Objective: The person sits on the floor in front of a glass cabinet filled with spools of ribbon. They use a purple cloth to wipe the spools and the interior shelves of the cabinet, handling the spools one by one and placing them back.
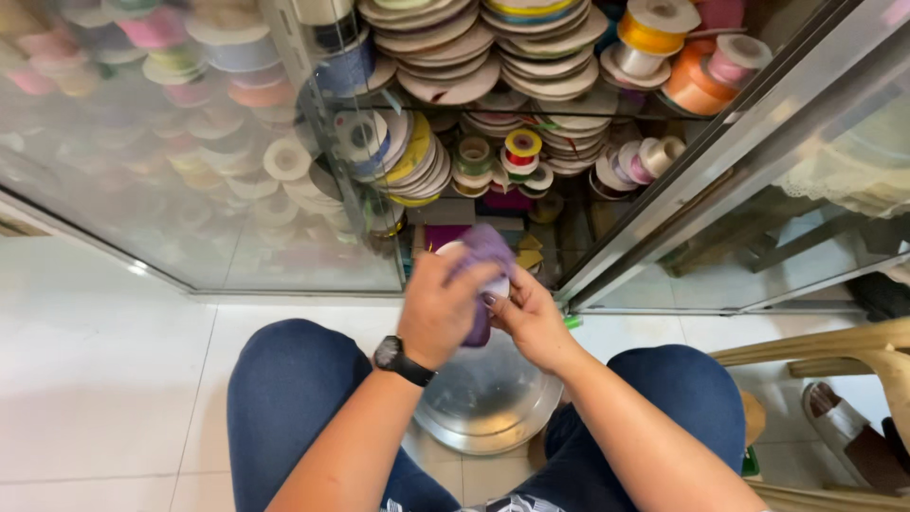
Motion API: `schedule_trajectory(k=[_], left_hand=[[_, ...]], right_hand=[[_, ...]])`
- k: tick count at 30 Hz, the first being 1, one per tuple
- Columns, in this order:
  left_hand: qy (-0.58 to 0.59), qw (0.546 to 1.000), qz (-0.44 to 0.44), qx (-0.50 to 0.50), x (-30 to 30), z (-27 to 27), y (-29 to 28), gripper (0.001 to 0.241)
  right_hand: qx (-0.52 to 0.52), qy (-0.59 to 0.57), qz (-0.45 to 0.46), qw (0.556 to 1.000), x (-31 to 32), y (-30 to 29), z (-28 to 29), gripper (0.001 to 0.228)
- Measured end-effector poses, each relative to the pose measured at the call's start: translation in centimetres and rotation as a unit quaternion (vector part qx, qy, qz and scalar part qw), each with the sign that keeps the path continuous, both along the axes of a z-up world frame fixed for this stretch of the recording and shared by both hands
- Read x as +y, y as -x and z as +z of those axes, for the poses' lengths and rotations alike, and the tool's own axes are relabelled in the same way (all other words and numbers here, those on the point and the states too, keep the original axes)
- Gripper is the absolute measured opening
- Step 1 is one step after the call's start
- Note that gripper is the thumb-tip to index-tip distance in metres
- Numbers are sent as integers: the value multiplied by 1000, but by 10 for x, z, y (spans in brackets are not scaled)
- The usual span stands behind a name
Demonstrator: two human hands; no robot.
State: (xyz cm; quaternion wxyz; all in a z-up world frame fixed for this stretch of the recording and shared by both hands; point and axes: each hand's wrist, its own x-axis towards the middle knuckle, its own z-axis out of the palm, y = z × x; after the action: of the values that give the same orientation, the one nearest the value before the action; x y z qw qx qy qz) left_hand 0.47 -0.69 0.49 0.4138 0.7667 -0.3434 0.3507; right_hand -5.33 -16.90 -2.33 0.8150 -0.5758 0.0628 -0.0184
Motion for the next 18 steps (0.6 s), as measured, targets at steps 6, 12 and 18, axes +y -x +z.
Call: schedule_trajectory(k=[6, 12, 18], left_hand=[[-19, 998, -1, 57, 8, -9, 8, 39], [-32, 995, -64, 71, 5, -4, 30, 38], [28, 995, 15, 97, 20, -3, 10, 41]], right_hand=[[13, -162, -7, 987, -2, -2, 13, 54], [-12, -187, -85, 979, -27, -15, 31, 53], [3, -97, -45, 994, -18, -7, 18, 58]])
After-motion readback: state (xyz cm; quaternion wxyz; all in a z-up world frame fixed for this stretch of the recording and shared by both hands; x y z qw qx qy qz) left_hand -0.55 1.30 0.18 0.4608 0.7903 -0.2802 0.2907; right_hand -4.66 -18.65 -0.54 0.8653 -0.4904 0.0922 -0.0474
